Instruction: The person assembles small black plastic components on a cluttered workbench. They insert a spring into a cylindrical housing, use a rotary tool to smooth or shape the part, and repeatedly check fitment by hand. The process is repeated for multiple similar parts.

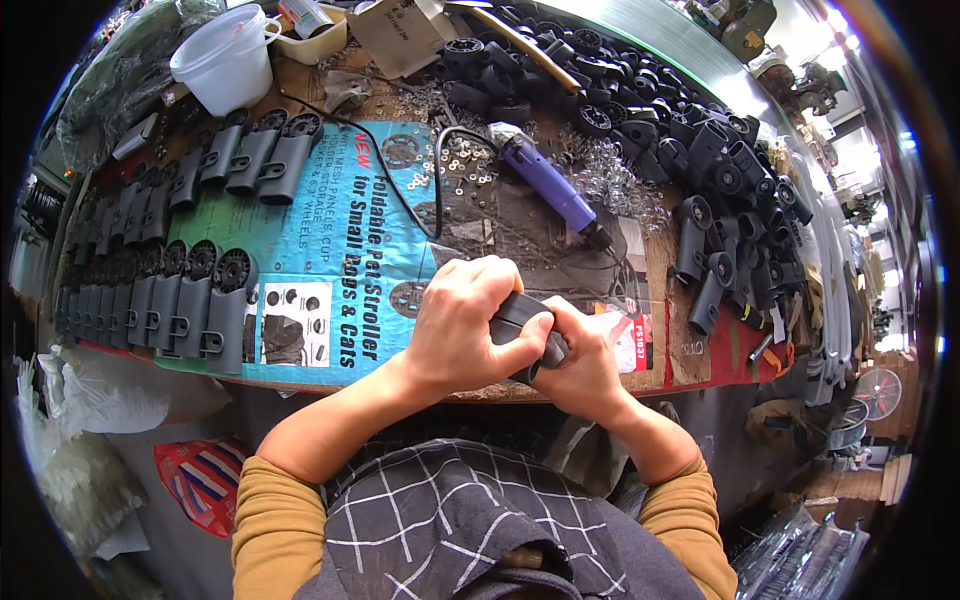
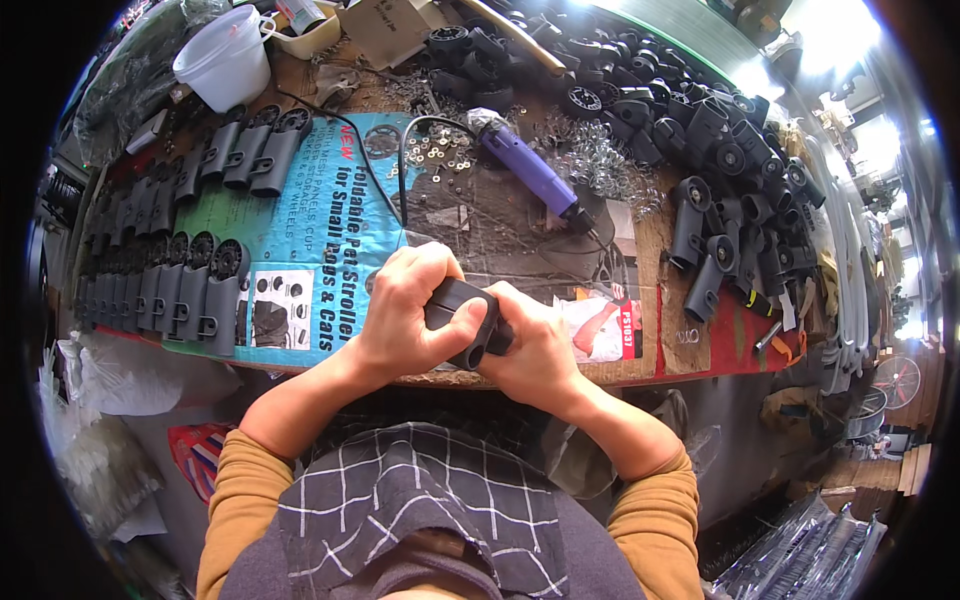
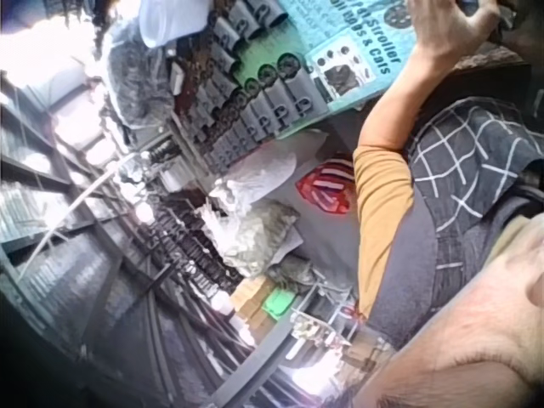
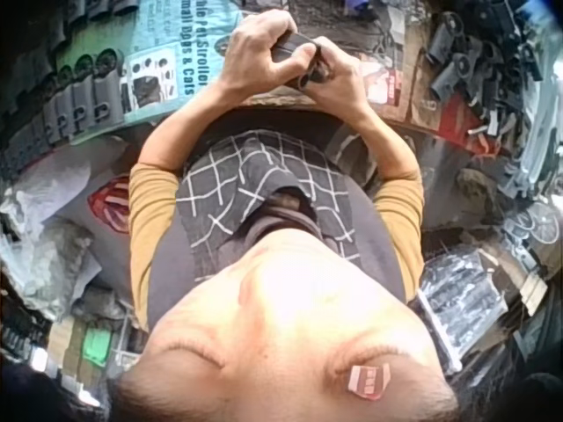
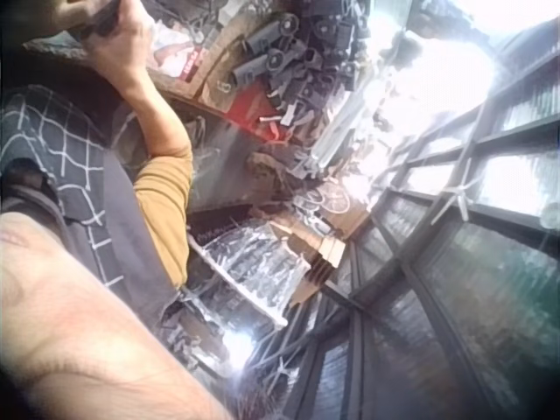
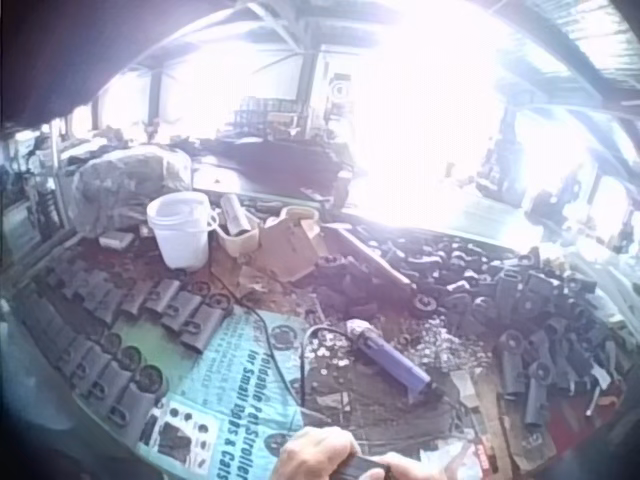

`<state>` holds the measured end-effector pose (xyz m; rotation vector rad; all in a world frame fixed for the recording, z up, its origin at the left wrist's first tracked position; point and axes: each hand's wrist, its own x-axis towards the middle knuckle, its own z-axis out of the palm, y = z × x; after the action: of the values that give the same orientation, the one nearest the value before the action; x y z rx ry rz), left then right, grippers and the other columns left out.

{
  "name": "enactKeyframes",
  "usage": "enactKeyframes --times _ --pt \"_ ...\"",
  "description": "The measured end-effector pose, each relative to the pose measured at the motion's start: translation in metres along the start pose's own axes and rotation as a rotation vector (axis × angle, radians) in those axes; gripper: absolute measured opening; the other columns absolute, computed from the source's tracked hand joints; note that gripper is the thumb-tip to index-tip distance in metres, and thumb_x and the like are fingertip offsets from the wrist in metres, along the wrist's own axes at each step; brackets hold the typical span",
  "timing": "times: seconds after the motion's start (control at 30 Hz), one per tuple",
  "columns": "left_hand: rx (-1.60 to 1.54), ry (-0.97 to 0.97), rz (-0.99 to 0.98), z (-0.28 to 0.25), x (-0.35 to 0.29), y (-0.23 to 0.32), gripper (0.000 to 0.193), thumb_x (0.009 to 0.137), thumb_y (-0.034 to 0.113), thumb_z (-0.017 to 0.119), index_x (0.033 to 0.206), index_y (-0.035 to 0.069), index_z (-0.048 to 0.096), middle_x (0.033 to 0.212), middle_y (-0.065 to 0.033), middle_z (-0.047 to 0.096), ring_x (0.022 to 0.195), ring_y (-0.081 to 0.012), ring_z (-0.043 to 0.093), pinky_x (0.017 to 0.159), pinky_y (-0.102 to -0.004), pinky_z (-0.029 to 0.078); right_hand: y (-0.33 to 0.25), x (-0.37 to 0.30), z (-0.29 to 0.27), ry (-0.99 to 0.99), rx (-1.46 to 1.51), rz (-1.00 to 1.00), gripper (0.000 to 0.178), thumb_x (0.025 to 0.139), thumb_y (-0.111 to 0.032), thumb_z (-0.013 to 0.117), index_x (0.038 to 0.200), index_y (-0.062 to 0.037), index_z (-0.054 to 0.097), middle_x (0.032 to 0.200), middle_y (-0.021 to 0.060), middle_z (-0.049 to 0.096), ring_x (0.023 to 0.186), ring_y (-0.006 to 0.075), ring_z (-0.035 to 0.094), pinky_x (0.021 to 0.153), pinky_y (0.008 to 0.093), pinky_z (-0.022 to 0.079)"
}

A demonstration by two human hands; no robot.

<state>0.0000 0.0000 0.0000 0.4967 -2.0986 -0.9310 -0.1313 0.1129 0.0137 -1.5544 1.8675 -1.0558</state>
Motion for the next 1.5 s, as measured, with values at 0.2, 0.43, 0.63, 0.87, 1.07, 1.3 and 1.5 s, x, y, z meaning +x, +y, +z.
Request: enactKeyframes --times 0.2,0.43,0.63,0.87,1.07,1.3,1.5 --pt "-0.077 -0.107 -0.229 0.006 0.002 -0.014 0.034 0.076 0.034 0.066 0.071 0.001 0.057 0.072 -0.0194 0.059 0.071 -0.0379 0.061 0.069 -0.0455 0.047 0.02 0.005 0.007 -0.081 0.064 0.113 0.032 0.071 -0.016 0.08 0.09 -0.0024 0.058 0.074 0.0093 0.062 0.066 0.017 0.061 0.063 0.0327 0.049" --pt "0.225 -0.758 -0.493 0.025 0.038 -0.078 0.06 0.092 0.058 0.051 0.105 0.0 0.065 0.096 -0.024 0.067 0.084 -0.0382 0.067 0.075 -0.0444 0.052 0.056 0.017 0.041 0.086 0.264 -0.01 0.079 0.068 -0.003 0.082 0.134 -0.01 0.039 0.146 0.018 0.028 0.134 0.0349 0.039 0.104 0.0419 0.043" --pt "-0.134 -0.322 -0.506 0.016 -0.009 -0.084 0.078 0.092 0.053 0.056 0.139 -0.007 0.04 0.13 -0.0296 0.054 0.119 -0.0402 0.055 0.098 -0.0407 0.047 0.07 0.02 0.038 0.018 0.174 -0.156 0.04 0.076 0.0 0.074 0.11 -0.0053 0.055 0.143 0.0174 0.047 0.126 0.028 0.052 0.103 0.0395 0.043" --pt "0.232 -0.39 -0.375 0.012 -0.05 -0.066 0.098 0.066 0.058 0.079 0.141 0.005 0.045 0.134 -0.0138 0.048 0.126 -0.0317 0.038 0.108 -0.0484 0.027 0.085 0.01 0.015 0.052 0.438 -0.022 0.035 0.087 0.0 0.062 0.116 -0.0047 0.042 0.134 0.0191 0.048 0.118 0.0238 0.054 0.102 0.0366 0.044" --pt "0.269 -0.357 -0.354 0.017 -0.05 -0.068 0.094 0.066 0.061 0.076 0.137 0.005 0.049 0.132 -0.0118 0.049 0.123 -0.0307 0.04 0.106 -0.0483 0.028 0.1 0.016 -0.011 0.153 -0.063 0.154 0.04 0.086 -0.016 0.07 0.118 -0.0047 0.049 0.126 0.0135 0.054 0.115 0.0245 0.051 0.103 0.0373 0.039" --pt "0.209 -0.318 -0.398 0.018 -0.049 -0.067 0.088 0.065 0.052 0.08 0.135 0.007 0.051 0.13 -0.0115 0.051 0.124 -0.0301 0.04 0.106 -0.0463 0.028 0.058 0.033 0.021 -0.064 -0.496 -0.247 0.04 0.075 -0.025 0.076 0.112 -0.0138 0.066 0.093 -0.0011 0.067 0.097 0.0197 0.056 0.093 0.0375 0.031" --pt "0.215 -0.325 -0.404 0.016 -0.048 -0.064 0.086 0.066 0.052 0.078 0.133 0.005 0.051 0.13 -0.0114 0.051 0.123 -0.031 0.041 0.105 -0.0477 0.03 0.064 0.04 0.029 -0.072 -0.435 -0.23 0.03 0.075 -0.02 0.075 0.103 -0.0134 0.067 0.088 -0.0001 0.067 0.092 0.0204 0.057 0.091 0.0391 0.032"
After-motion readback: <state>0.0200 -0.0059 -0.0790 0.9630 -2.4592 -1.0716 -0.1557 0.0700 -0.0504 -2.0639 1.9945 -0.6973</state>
